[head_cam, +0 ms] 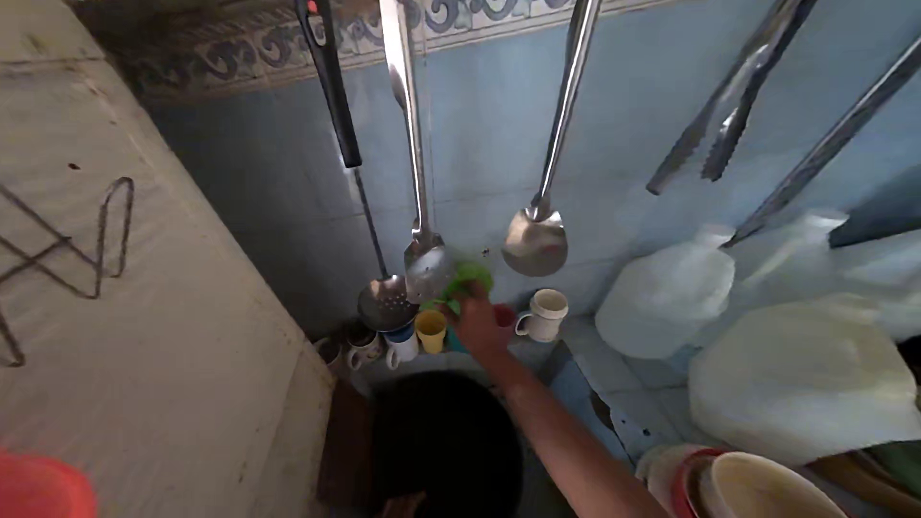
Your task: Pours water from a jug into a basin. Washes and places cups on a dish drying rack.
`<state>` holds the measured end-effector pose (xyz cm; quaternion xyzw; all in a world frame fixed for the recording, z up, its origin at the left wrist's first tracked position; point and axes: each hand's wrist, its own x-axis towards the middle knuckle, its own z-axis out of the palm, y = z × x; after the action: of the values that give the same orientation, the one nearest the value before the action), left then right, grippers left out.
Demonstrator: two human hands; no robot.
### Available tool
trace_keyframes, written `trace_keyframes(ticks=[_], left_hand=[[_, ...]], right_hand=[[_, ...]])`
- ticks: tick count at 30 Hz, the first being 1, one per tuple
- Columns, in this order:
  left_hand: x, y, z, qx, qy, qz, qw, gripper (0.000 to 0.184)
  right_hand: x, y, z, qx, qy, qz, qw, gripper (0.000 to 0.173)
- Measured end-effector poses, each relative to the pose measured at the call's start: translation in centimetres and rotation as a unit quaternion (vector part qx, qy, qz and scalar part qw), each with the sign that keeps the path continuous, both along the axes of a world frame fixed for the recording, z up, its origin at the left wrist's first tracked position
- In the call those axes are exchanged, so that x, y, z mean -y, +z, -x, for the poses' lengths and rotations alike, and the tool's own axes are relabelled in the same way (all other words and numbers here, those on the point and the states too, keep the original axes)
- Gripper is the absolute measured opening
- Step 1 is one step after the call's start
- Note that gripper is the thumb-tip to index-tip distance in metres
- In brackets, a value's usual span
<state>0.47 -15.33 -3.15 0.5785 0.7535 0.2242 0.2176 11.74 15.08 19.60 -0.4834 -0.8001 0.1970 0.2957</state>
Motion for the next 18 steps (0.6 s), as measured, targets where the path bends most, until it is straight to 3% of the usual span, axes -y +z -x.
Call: trace_keyframes(ticks=[3, 7, 10, 13, 16, 18], left_hand=[[-1.9, 1.5, 0.3, 0.071, 0.075, -0.081, 0.991, 0.074], [-7.0, 3.8, 0.5, 0.057, 0.107, -0.191, 0.974, 0.098], [-9.4, 3.6, 0.4, 0.066, 0.072, -0.035, 0.995, 0.107], [-10.0, -0.7, -0.1, 0.118, 0.085, 0.143, 0.979, 0.11], [-9.8, -6.0, -0.1, 0.166, 0.094, 0.25, 0.949, 0.107], [-10.0, -8.5, 0.1, 0.186, 0.108, 0.271, 0.938, 0.101]], right_hand=[[3.6, -1.5, -1.3, -0.036, 0.049, -0.046, 0.997, 0.043], [9.2, -7.7, -2.8, 0.026, 0.121, 0.177, 0.976, 0.05], [11.9, -15.7, -3.2, 0.047, 0.147, 0.292, 0.944, 0.051], [12.1, -22.3, -4.2, 0.105, 0.124, 0.346, 0.924, 0.059], [11.2, -25.8, -5.5, 0.162, 0.076, 0.364, 0.914, 0.066], [11.1, -27.6, -5.4, 0.171, 0.027, 0.395, 0.902, 0.068]])
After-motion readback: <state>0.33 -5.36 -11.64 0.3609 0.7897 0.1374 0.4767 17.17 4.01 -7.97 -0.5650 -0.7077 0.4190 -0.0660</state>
